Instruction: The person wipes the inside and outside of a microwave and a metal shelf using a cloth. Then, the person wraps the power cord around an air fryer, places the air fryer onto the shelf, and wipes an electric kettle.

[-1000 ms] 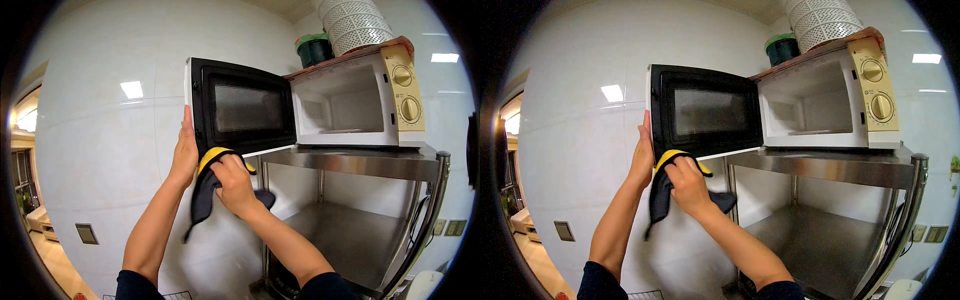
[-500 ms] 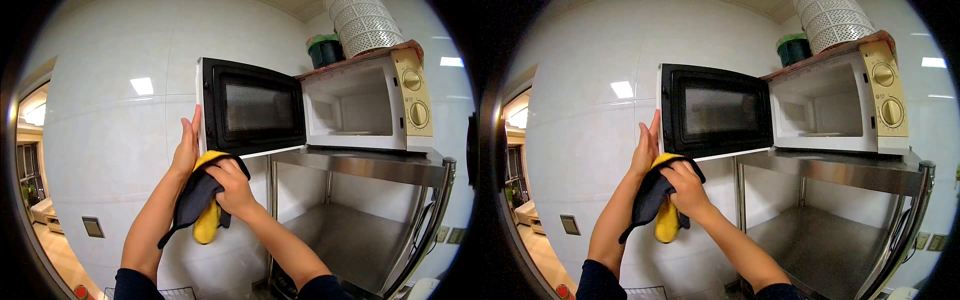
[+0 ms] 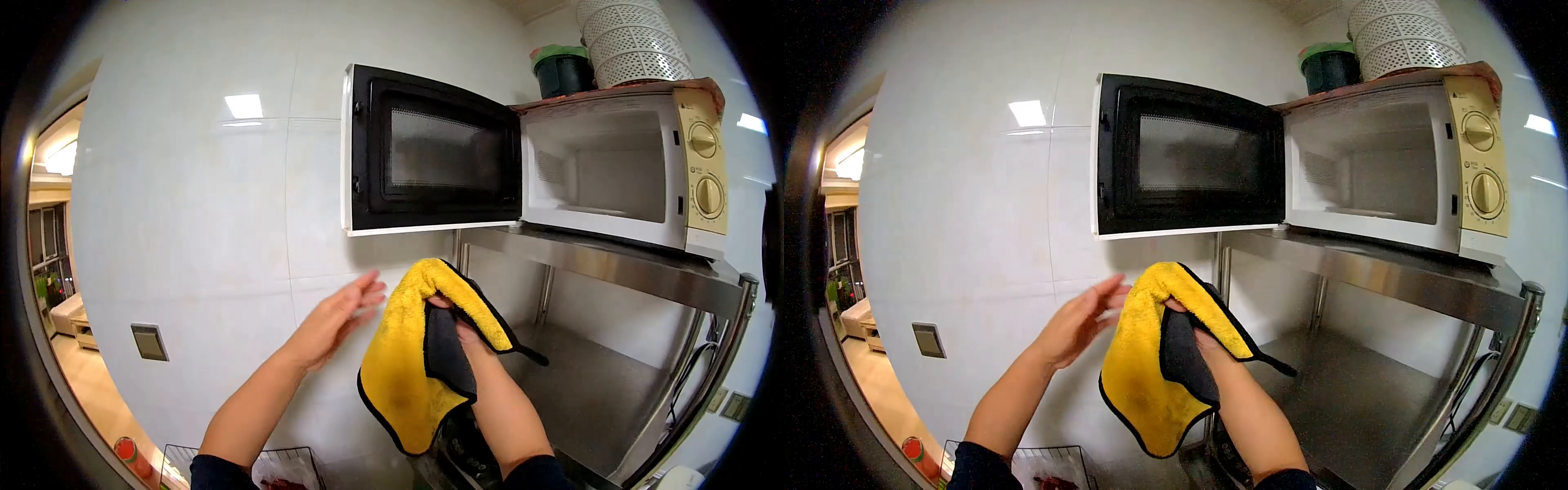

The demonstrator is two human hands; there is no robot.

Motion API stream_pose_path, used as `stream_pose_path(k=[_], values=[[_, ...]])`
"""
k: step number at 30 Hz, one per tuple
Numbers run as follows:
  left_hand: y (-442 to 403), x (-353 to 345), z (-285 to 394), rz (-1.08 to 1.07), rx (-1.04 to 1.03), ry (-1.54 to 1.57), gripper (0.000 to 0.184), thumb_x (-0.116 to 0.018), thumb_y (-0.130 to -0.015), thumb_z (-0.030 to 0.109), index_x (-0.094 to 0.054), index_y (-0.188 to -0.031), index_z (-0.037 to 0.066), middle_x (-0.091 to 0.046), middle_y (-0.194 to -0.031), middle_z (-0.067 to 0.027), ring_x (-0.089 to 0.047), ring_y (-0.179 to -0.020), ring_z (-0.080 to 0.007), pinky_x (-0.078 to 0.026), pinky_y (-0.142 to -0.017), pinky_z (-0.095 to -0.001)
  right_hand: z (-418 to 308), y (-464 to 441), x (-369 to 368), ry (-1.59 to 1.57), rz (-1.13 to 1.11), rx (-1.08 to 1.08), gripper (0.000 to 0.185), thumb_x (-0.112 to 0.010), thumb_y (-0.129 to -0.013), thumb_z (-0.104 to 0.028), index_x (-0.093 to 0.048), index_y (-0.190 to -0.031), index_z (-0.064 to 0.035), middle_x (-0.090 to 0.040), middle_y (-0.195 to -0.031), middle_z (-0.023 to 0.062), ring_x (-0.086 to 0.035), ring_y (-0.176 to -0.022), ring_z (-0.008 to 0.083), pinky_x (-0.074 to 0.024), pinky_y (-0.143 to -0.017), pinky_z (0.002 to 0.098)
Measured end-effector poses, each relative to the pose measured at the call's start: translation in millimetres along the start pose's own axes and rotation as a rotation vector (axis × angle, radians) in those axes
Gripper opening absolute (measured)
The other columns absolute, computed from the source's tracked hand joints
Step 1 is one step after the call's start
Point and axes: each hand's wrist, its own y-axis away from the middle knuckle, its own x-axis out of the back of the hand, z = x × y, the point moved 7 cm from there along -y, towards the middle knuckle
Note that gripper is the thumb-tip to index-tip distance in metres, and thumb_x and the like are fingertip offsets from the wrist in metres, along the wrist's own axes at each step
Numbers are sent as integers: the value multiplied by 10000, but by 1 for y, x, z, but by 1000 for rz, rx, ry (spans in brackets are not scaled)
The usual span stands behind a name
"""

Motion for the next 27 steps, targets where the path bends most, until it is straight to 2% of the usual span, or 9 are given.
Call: stream_pose_path(k=[6, 10, 12, 14, 16, 18, 21, 24, 27], values=[[5, -13, -43, -335, 373, 149, 530, -559, -905, 238, -348, -1341, 24, -486, -1264, -75, -533, -1065, -134, -467, -852, -255, -21, 7, -1, 574, 45, 41, 207, -550, -845, -86, -587, -1034, -11, -618, -936, 68, -591, -863, 161, -477, -793, 282], [-5, 15, -51, -179, 442, 67, 560, -642, -835, 136, -377, -1321, 52, -441, -1310, -79, -437, -1195, -161, -373, -997, -348, -26, 17, -11, 662, -31, -181, 143, -579, -823, -57, -602, -958, -17, -608, -873, 22, -562, -823, 91, -455, -767, 241], [-12, 0, -16, -231, 40, -209, 729, -689, -759, 50, -308, -1378, 96, -390, -1358, -83, -365, -1260, -171, -285, -1061, -365, -14, 20, 1, 721, -93, -374, 121, -582, -792, -42, -591, -908, -10, -597, -850, -2, -543, -832, 71, -448, -764, 243], [-11, -20, -8, -379, -97, -495, 984, -729, -698, 9, -124, -1455, 183, -363, -1383, -102, -312, -1300, -191, -201, -1097, -375, -10, 20, -24, 1295, -598, -275, 283, -467, -699, 58, -579, -955, 17, -627, -880, 102, -561, -891, 132, -443, -795, 285], [-5, -42, -9, -501, -31, -706, 1004, -742, -686, 20, -117, -1455, 180, -406, -1347, -107, -396, -1235, -201, -256, -1073, -348, -1, 28, -34, 1430, -671, -293, 327, -495, -672, 58, -609, -969, -19, -628, -897, 127, -580, -881, 201, -435, -795, 289], [-5, -48, -18, -539, 4, -595, 981, -741, -706, 69, -119, -1456, 180, -545, -1176, -93, -532, -1035, -192, -378, -966, -311, -2, 36, -43, 1529, -665, -474, 414, -452, -639, 98, -605, -1006, -17, -620, -966, 160, -579, -928, 270, -436, -823, 322], [-4, -32, -36, -469, 274, -1037, 851, -715, -756, 157, -214, -1443, 176, -623, -860, -24, -550, -749, -138, -437, -775, -276, -31, 32, -45, 1869, -474, -136, 456, -448, -653, 92, -581, -1065, -52, -621, -935, 200, -561, -924, 396, -451, -809, 402], [4, -22, -36, -562, 110, -828, 806, -705, -780, 217, -236, -1435, 182, -621, -934, -51, -558, -816, -150, -450, -728, -278, -69, 33, -44, 2095, 24, -194, 412, -447, -708, 61, -562, -1082, -66, -630, -853, 206, -588, -866, 402, -471, -784, 428], [-12, -17, -34, -378, -22, -510, 733, -703, -794, 239, -313, -1400, 101, -596, -1045, -69, -532, -990, -154, -437, -842, -298, -67, 25, -57, 1994, -109, -67, 380, -453, -711, 59, -548, -1055, -70, -618, -835, 221, -584, -833, 416, -457, -740, 445]])
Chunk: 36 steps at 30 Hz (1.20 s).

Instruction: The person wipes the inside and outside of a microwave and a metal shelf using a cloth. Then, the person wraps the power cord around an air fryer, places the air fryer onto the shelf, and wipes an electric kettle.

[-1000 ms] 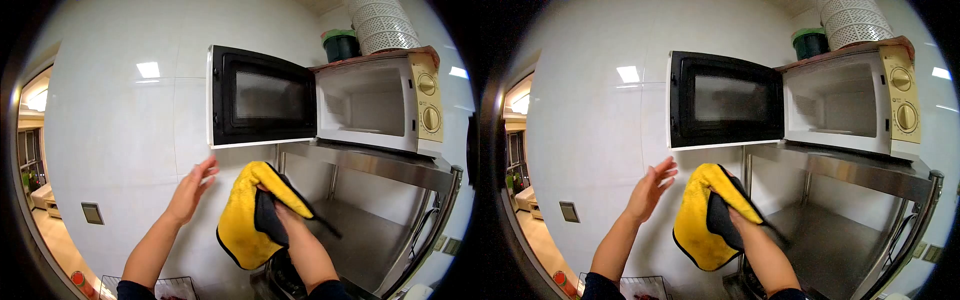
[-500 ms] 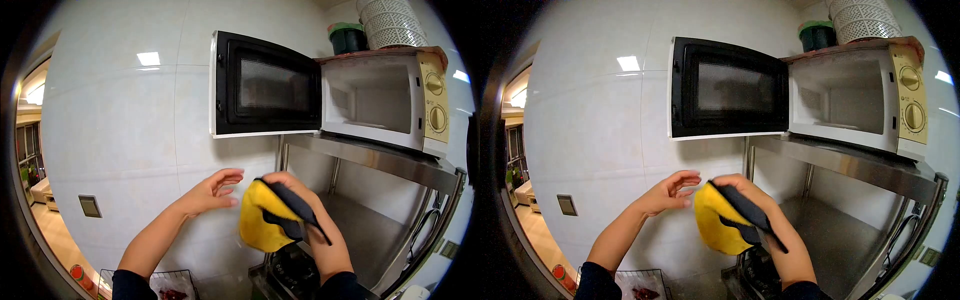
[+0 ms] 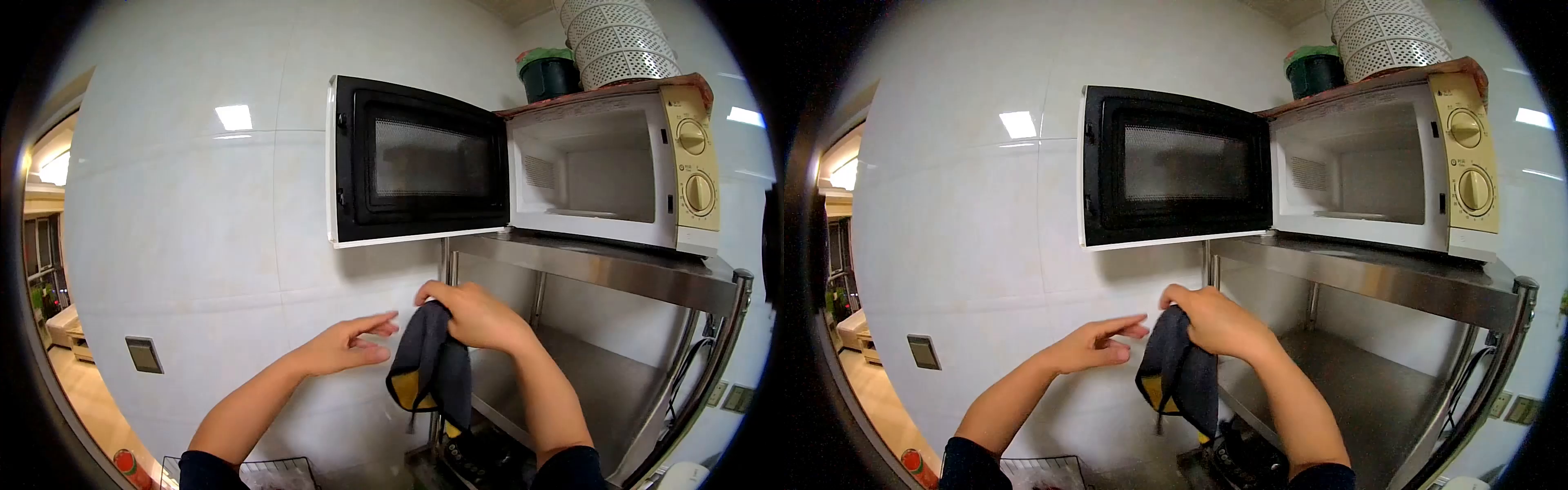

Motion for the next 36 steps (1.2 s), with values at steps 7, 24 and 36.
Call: stream_pose_path(k=[7, 24, 36], values=[[-8, -30, 13, -195, 184, -31, 380, -643, -846, 239, -568, -1128, -5, -615, -1014, -83, -542, -927, -137, -441, -829, -274, -21, -8, -15, -205, 33, 319, 372, -499, -643, 150, -584, -940, -58, -634, -858, 132, -599, -830, 350, -462, -728, 399], [-28, 15, 78, 373, -67, 804, 324, -488, -866, 124, -496, -1175, 24, -583, -1055, -93, -589, -948, -173, -485, -840, -314, -29, 12, 2, -188, 651, 373, 599, -716, -720, -121, -462, -1262, -98, -373, -1307, 204, -413, -1176, 388, -368, -978, 396], [-10, 140, 71, 947, -100, -8, 702, -602, -849, 399, -318, -1373, 27, -464, -1189, -117, -442, -1086, -179, -338, -954, -301, 29, -28, 112, -210, 1139, 194, 318, -597, -733, -21, -587, -1050, -42, -612, -1012, 157, -591, -957, 312, -448, -849, 346]])
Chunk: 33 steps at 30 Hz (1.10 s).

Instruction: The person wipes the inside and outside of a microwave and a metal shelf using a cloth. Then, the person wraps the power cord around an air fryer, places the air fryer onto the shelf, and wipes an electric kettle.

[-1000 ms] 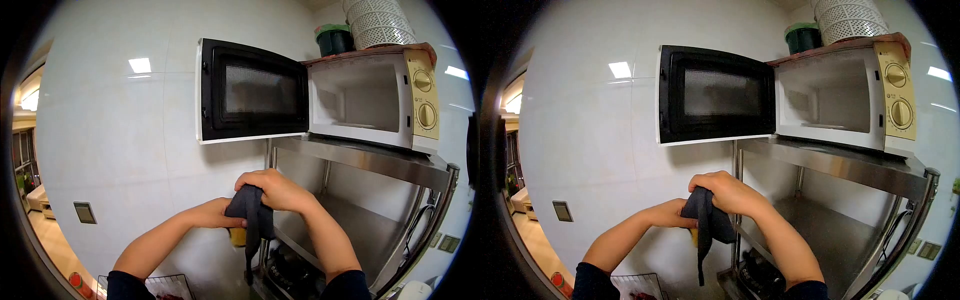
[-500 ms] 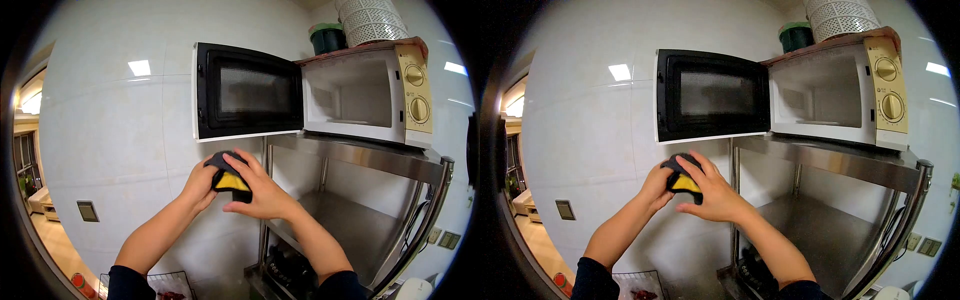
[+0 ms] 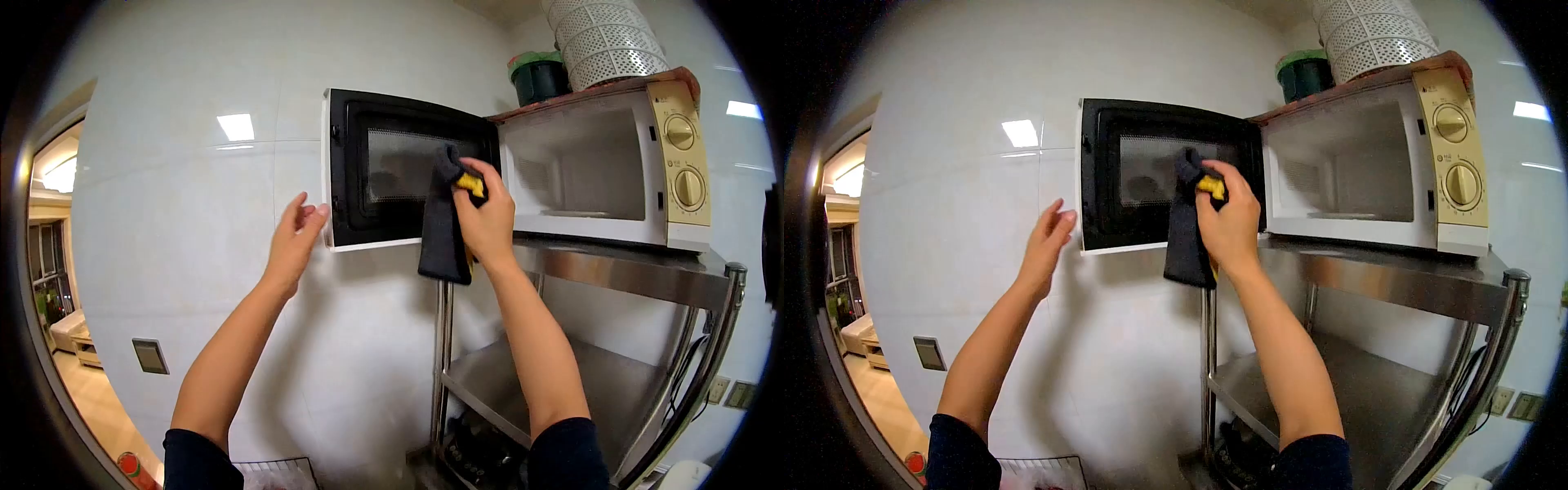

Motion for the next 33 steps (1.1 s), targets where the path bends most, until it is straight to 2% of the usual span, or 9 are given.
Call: stream_pose_path(k=[4, 7, 12, 17, 19, 23, 27, 32, 33], values=[[-11, -24, -6, -124, 136, 74, 905, -632, -811, 457, -121, -1437, 49, -346, -1315, -217, -379, -1201, -248, -304, -997, -341, -2, -44, -31, 124, 60, 78, 355, -609, -738, -37, -577, -1086, -98, -574, -1048, 152, -569, -956, 334, -459, -821, 382], [-10, -38, 5, -158, 27, 225, 922, -625, -813, 463, -82, -1442, 65, -329, -1348, -205, -348, -1236, -248, -283, -1020, -351, -22, -64, -71, 183, 105, 200, 417, -644, -716, -57, -580, -1114, -163, -550, -1088, 102, -554, -965, 305, -484, -793, 399], [-11, -44, 8, -136, -192, 114, 946, -679, -726, -29, -81, -1447, 105, -406, -1322, -128, -446, -1172, -204, -388, -972, -325, -41, -54, -123, 370, 112, 558, 514, -623, -673, -11, -596, -1137, -229, -556, -1024, 70, -546, -908, 273, -489, -735, 362], [-8, -47, 12, -178, -211, 163, 938, -694, -738, 33, -80, -1445, 79, -365, -1359, -136, -419, -1205, -211, -372, -983, -316, 5, -59, -105, 592, 123, 645, 430, -552, -732, -78, -613, -1126, -240, -545, -1020, 75, -536, -877, 247, -467, -638, 337], [-9, -45, 10, -163, -231, 130, 897, -653, -763, -3, -82, -1448, 92, -425, -1313, -128, -452, -1167, -197, -381, -978, -322, 44, -64, -83, 637, 135, 552, 488, -551, -725, -48, -588, -1161, -264, -548, -1023, 76, -542, -904, 269, -490, -682, 376], [-10, -44, 7, -150, -317, 52, 903, -651, -764, 0, -70, -1450, 90, -419, -1323, -129, -454, -1166, -203, -370, -985, -321, 98, -78, -51, 771, 194, 141, 368, -548, -803, -68, -578, -1158, -160, -515, -1078, 125, -529, -962, 334, -494, -744, 413], [-5, -48, 20, -191, -222, 91, 958, -673, -752, 27, -12, -1445, 63, -282, -1420, -156, -316, -1280, -230, -259, -1053, -321, 125, -95, -32, 790, 120, -257, 267, -564, -821, -122, -585, -1085, -89, -502, -1069, 173, -532, -974, 364, -491, -753, 447], [-6, -43, 18, -175, -294, -125, 999, -688, -768, 106, 53, -1436, 60, -162, -1465, -185, -221, -1334, -250, -229, -1071, -336, 101, -103, -47, 700, 39, -200, 248, -568, -793, -106, -584, -1039, -73, -496, -1038, 206, -547, -938, 380, -493, -741, 461], [-5, -44, 20, -180, -296, -120, 999, -688, -768, 106, 53, -1436, 60, -162, -1465, -185, -221, -1334, -250, -229, -1071, -336, 79, -99, -55, 654, 26, -173, 383, -541, -763, -47, -588, -1135, -124, -526, -1045, 180, -559, -938, 369, -470, -807, 440]])
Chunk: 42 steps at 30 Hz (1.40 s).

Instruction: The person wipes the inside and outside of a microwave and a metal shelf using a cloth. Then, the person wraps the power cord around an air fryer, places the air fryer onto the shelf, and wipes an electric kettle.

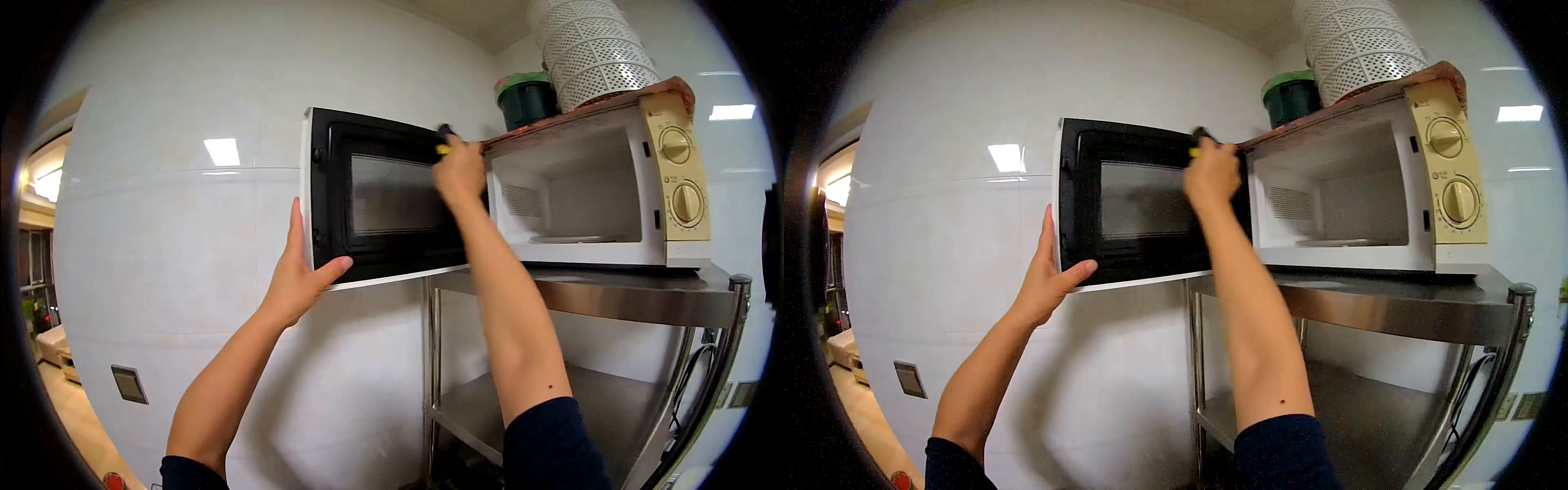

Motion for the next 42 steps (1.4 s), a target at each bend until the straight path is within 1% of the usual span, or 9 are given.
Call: stream_pose_path(k=[5, 8, 13, 15, 18, 22, 28, 38, 42], values=[[2, -6, 7, -5, -8, 132, 984, -680, -768, 81, 42, -1437, 51, -194, -1452, -188, -241, -1322, -247, -229, -1066, -333, -126, 60, 31, -286, 72, 549, 408, -566, -688, 6, -607, -1072, -126, -525, -987, 134, -559, -908, 321, -505, -723, 418], [3, -6, 7, 9, 22, 123, 974, -676, -765, 61, 27, -1438, 45, -224, -1439, -189, -274, -1306, -247, -245, -1058, -327, -131, 63, 31, -291, 156, 628, 419, -592, -671, -7, -607, -1073, -123, -531, -968, 105, -567, -879, 295, -523, -631, 391], [3, -5, 8, 16, -35, 157, 972, -677, -767, 54, 26, -1439, 52, -244, -1432, -190, -288, -1299, -246, -268, -1048, -326, -54, 33, 13, 9, 127, 431, 398, -574, -725, -55, -597, -1109, -158, -527, -1011, 114, -553, -930, 306, -510, -704, 417], [3, -5, 13, 17, -30, 152, 974, -680, -768, 66, 25, -1439, 54, -239, -1435, -191, -284, -1301, -248, -264, -1051, -327, -8, 16, 4, 167, 67, 276, 240, -519, -810, -110, -586, -1036, -67, -517, -974, 137, -552, -916, 318, -522, -658, 418], [2, -3, 8, 17, -25, 131, 977, -684, -770, 92, 26, -1440, 57, -231, -1440, -196, -277, -1307, -251, -254, -1055, -329, 45, 4, -6, 268, -56, -27, 280, -610, -722, -82, -586, -1000, -59, -521, -977, 152, -555, -913, 341, -500, -737, 439], [4, -4, 10, 30, -44, 116, 980, -688, -770, 125, 22, -1442, 61, -223, -1446, -204, -263, -1317, -256, -236, -1062, -332, 30, 13, -6, 230, -51, 10, 319, -644, -695, -93, -577, -1002, -37, -511, -985, 156, -554, -909, 335, -503, -737, 440], [5, -3, 9, 46, 0, 136, 973, -688, -762, 111, 3, -1447, 76, -224, -1447, -198, -267, -1316, -266, -235, -1062, -338, -21, 55, 19, 141, -163, 436, 341, -617, -702, -70, -589, -1040, -33, -507, -990, 155, -558, -923, 319, -531, -680, 406], [12, -1, 9, 77, 48, 288, 826, -595, -796, 128, -97, -1454, 120, -294, -1414, -135, -363, -1254, -237, -317, -1020, -340, -13, 54, 35, 242, -263, 437, 281, -678, -701, -174, -635, -966, -91, -557, -919, 133, -599, -864, 297, -514, -698, 402], [17, -2, 6, 39, -59, 280, 875, -621, -770, 251, -95, -1451, 87, -169, -1481, -142, -195, -1354, -238, -174, -1093, -354, -3, 42, 32, 322, -289, 365, 269, -675, -720, -207, -639, -959, -90, -573, -938, 140, -601, -880, 303, -508, -717, 407]])
